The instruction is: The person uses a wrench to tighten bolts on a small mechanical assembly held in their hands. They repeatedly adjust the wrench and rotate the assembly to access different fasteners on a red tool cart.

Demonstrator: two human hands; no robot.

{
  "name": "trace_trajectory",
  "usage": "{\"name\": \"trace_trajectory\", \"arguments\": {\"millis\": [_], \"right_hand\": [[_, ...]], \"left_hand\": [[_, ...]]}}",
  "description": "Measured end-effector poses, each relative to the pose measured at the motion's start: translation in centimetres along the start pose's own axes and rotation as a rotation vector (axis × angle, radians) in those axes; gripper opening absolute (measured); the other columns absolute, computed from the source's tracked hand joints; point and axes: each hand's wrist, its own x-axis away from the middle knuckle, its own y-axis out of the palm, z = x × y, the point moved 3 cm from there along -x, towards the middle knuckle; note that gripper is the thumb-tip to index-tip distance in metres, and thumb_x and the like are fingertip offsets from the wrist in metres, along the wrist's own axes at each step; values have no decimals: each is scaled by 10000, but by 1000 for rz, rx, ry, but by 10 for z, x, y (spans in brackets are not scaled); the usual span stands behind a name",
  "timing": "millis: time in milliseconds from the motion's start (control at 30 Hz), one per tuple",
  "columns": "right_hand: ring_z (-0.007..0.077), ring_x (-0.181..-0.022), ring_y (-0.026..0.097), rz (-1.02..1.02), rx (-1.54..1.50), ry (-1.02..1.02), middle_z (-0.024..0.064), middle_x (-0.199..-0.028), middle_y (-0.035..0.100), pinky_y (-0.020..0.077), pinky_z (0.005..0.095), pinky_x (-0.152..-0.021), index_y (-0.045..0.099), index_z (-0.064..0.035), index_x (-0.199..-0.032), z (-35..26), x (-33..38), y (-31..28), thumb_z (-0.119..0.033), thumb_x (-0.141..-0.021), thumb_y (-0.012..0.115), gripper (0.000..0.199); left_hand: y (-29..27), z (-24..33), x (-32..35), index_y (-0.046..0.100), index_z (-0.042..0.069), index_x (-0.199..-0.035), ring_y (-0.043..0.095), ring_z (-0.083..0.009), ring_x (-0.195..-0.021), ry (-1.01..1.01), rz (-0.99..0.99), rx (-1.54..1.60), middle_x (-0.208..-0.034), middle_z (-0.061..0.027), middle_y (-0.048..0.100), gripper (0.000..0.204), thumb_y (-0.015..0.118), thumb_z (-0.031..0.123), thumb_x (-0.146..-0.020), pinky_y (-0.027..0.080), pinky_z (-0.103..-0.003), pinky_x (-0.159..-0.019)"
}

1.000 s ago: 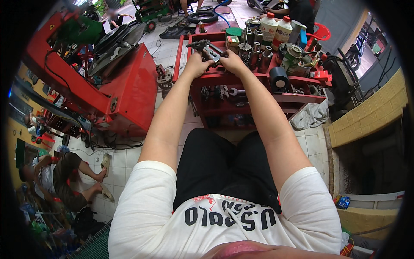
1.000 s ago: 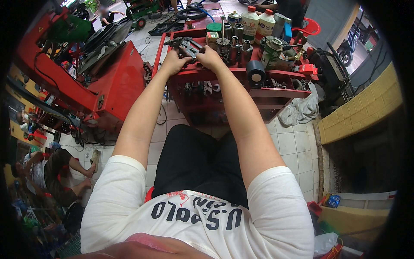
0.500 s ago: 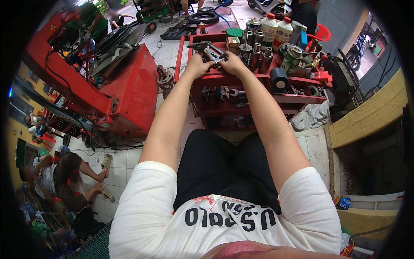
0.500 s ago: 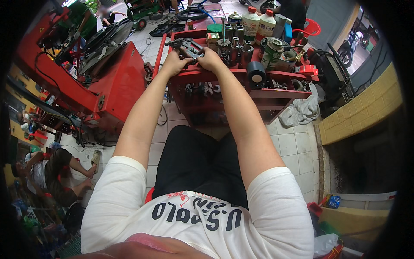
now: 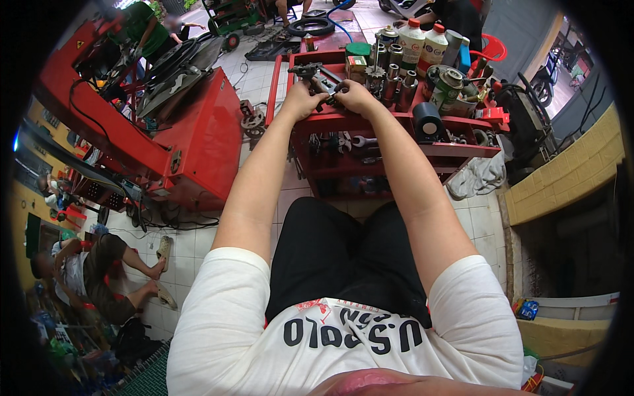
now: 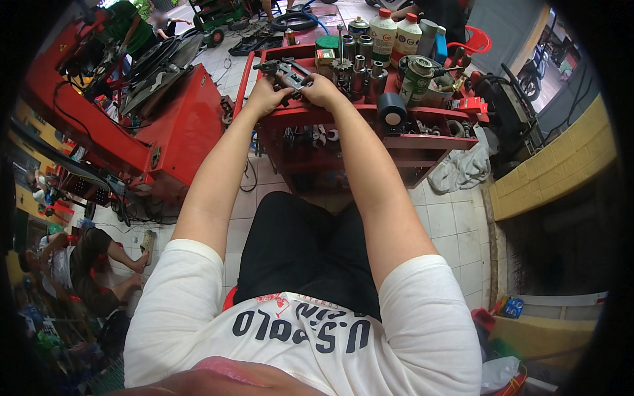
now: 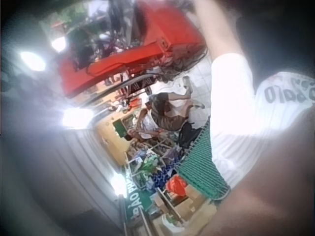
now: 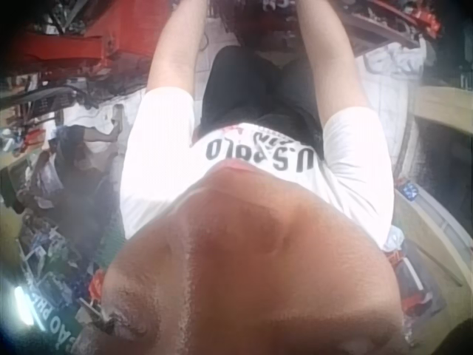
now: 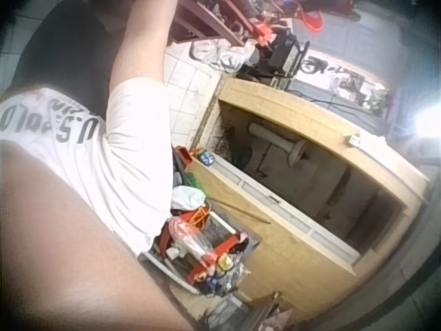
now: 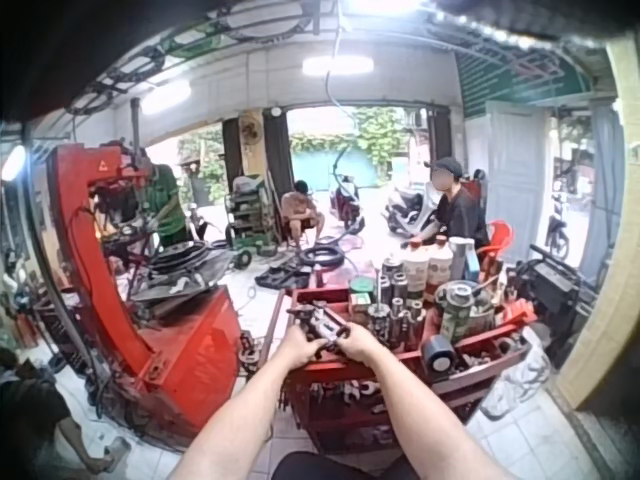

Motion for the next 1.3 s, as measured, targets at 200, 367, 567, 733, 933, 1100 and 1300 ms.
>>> {"name": "trace_trajectory", "arguments": {"millis": [200, 367, 567, 733, 933, 1100, 1300], "right_hand": [[202, -754, 670, 3, -182, 125, 150, -928, 694, 539, 339, -664, 612, 24, -1152, 12, -12, -2, -242, -856, 705, 408], [214, -790, 673, -1, 59, 68, 129, -907, 709, 531, 355, -709, 614, 29, -1183, 12, -12, 0, -320, -881, 722, 474], [193, -791, 651, -118, 3, -76, 103, -946, 702, 519, 337, -719, 617, 0, -1192, 11, -14, 3, -219, -901, 656, 366], [178, -752, 624, -25, -178, 145, 101, -913, 684, 504, 333, -673, 595, 12, -1197, 5, -12, 2, -207, -902, 644, 370], [163, -790, 654, -29, -24, 104, 105, -905, 714, 522, 332, -704, 647, 23, -1106, 14, -13, 1, -294, -944, 682, 358], [224, -880, 677, -76, -27, 14, 164, -964, 712, 530, 371, -772, 634, 38, -1153, 1, -5, 1, -210, -844, 715, 404], [200, -810, 667, -28, -97, 120, 143, -972, 694, 530, 352, -699, 584, 33, -1231, 18, -20, 1, -219, -884, 633, 432]], "left_hand": [[2, -3, -4, 678, 19, -995, 703, -207, -817, 0, -9, -5, -904, -112, 738, 269, 800, 174, -812, 540, -345, -753], [1, -4, -1, 674, 14, -1000, 707, -205, -830, -18, -14, 3, -908, -119, 738, 275, 798, 173, -814, 541, -341, -760], [2, -4, -3, 672, 6, -956, 697, -196, -806, -32, -40, 12, -863, -115, 727, 246, 793, 168, -814, 538, -344, -742], [1, -6, -2, 669, 12, -939, 684, -209, -766, 28, -4, 4, -826, -115, 712, 248, 795, 183, -810, 528, -362, -724], [4, -6, -3, 658, 13, -957, 677, -228, -736, 44, 33, -43, -810, -123, 701, 277, 797, 202, -810, 522, -363, -706], [1, -2, 0, 650, 15, -1008, 671, -188, -842, -78, -58, -58, -904, -92, 708, 249, 769, 159, -842, 540, -334, -775], [6, -2, -5, 645, 9, -929, 664, -167, -733, -16, -59, 38, -845, -87, 694, 151, 739, 110, -868, 544, -326, -651]]}}
